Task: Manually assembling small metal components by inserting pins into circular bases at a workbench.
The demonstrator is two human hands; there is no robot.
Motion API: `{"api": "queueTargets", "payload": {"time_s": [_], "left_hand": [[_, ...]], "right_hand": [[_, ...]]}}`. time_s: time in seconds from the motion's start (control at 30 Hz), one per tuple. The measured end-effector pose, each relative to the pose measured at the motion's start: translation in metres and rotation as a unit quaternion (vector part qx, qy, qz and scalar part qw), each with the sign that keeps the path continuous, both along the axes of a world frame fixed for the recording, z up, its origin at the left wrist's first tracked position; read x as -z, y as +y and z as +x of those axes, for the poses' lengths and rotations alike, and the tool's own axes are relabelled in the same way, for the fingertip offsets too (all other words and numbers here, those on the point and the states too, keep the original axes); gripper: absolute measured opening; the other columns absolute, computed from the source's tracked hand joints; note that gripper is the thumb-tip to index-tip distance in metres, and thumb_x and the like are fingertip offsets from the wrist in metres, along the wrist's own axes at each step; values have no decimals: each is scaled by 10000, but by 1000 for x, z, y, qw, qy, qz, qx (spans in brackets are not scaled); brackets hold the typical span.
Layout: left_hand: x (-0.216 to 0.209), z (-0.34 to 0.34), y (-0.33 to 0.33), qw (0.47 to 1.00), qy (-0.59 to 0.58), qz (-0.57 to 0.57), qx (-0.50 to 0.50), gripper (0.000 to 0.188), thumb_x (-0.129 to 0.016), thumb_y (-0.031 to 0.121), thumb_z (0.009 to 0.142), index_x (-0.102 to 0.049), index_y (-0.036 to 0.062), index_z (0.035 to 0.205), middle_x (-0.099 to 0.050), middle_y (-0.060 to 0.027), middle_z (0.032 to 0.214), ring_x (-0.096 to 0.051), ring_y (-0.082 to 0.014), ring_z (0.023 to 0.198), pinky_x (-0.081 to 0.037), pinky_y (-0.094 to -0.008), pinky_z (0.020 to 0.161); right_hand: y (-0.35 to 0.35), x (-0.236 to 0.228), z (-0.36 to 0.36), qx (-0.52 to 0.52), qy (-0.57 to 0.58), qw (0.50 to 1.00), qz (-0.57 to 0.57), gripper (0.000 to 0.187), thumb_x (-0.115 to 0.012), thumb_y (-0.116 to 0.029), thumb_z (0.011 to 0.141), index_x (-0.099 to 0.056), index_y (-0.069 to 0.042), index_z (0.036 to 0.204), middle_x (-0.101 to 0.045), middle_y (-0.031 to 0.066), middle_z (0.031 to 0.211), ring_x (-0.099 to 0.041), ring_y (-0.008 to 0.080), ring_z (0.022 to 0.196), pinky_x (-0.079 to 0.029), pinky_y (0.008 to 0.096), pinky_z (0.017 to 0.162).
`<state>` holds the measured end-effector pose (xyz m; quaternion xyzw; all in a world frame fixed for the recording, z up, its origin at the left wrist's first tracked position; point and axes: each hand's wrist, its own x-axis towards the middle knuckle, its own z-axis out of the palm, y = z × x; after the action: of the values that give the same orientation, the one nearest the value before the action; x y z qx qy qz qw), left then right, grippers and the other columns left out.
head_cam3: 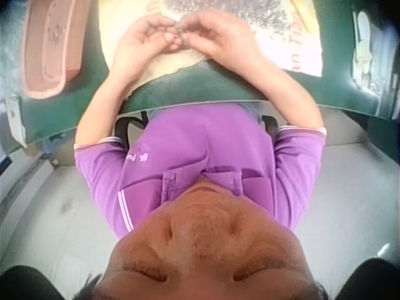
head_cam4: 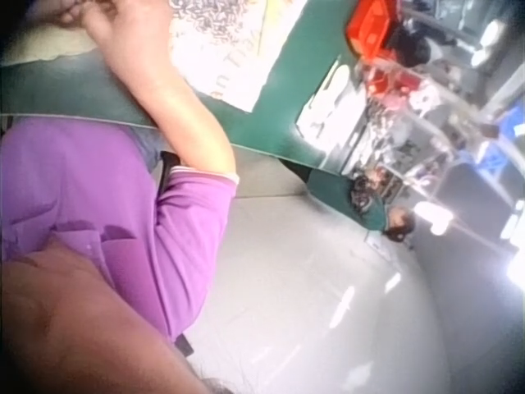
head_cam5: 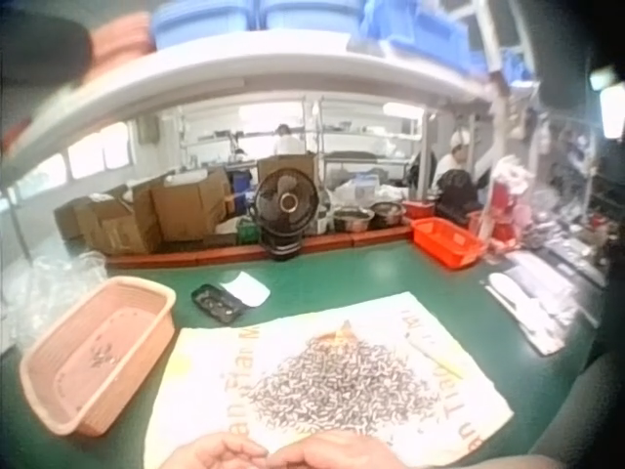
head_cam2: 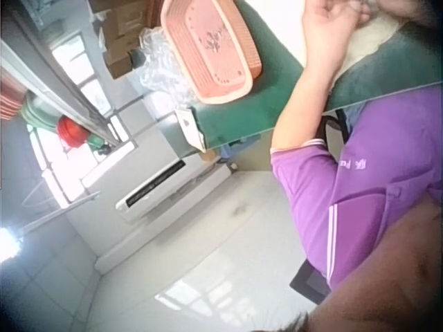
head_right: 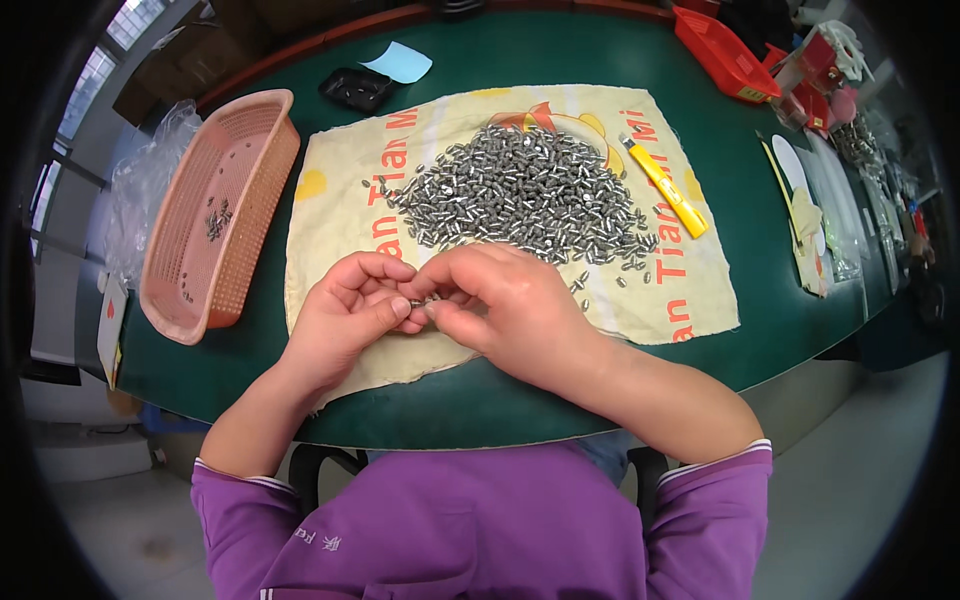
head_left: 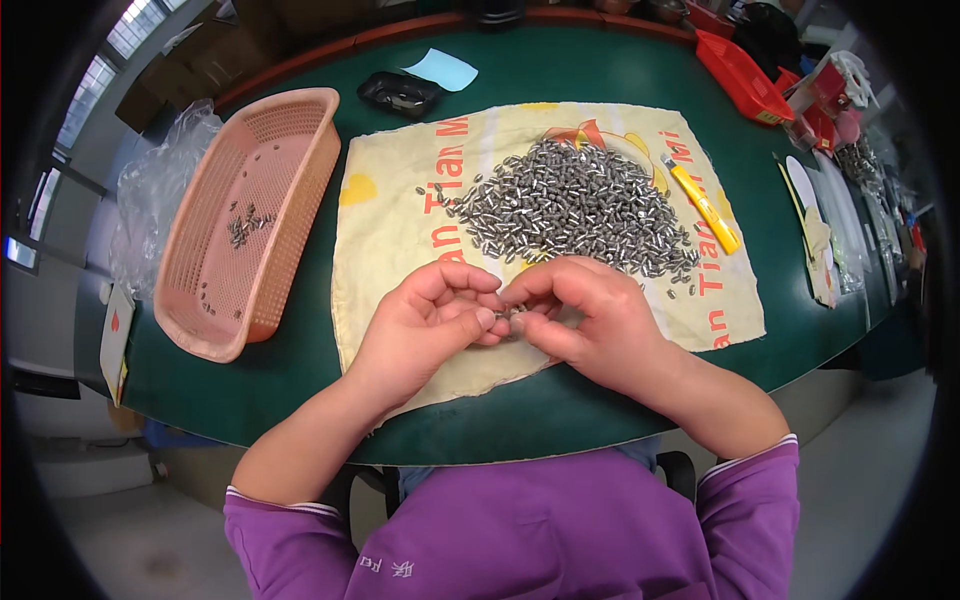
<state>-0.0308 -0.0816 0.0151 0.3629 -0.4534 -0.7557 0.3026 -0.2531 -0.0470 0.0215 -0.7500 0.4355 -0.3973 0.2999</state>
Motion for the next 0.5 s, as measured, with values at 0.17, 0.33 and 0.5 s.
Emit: {"api": "queueTargets", "payload": {"time_s": [0.17,0.33,0.5], "left_hand": [[6,2,-2,999,36,-36,-6,345,-665,-47,956,-567,9,1282,-666,-116,1111,-703,-178,997,-593,-308,896],[8,2,-1,998,52,-19,-5,367,-681,-68,938,-566,1,1280,-667,-121,1101,-708,-195,1017,-596,-327,915],[7,1,1,998,65,-26,-3,394,-682,-82,931,-552,-4,1295,-666,-125,1096,-712,-214,1041,-593,-344,947]], "right_hand": [[-2,-2,6,4,-19,999,-29,377,-775,37,827,-675,-27,1185,-715,95,1094,-743,179,907,-607,297,768],[-1,-1,9,18,-68,998,-3,400,-746,12,832,-668,-65,1217,-717,69,1109,-740,186,928,-624,315,796],[-1,2,8,16,-77,997,-5,418,-734,31,828,-666,-63,1230,-716,73,1131,-742,183,935,-626,318,808]]}}
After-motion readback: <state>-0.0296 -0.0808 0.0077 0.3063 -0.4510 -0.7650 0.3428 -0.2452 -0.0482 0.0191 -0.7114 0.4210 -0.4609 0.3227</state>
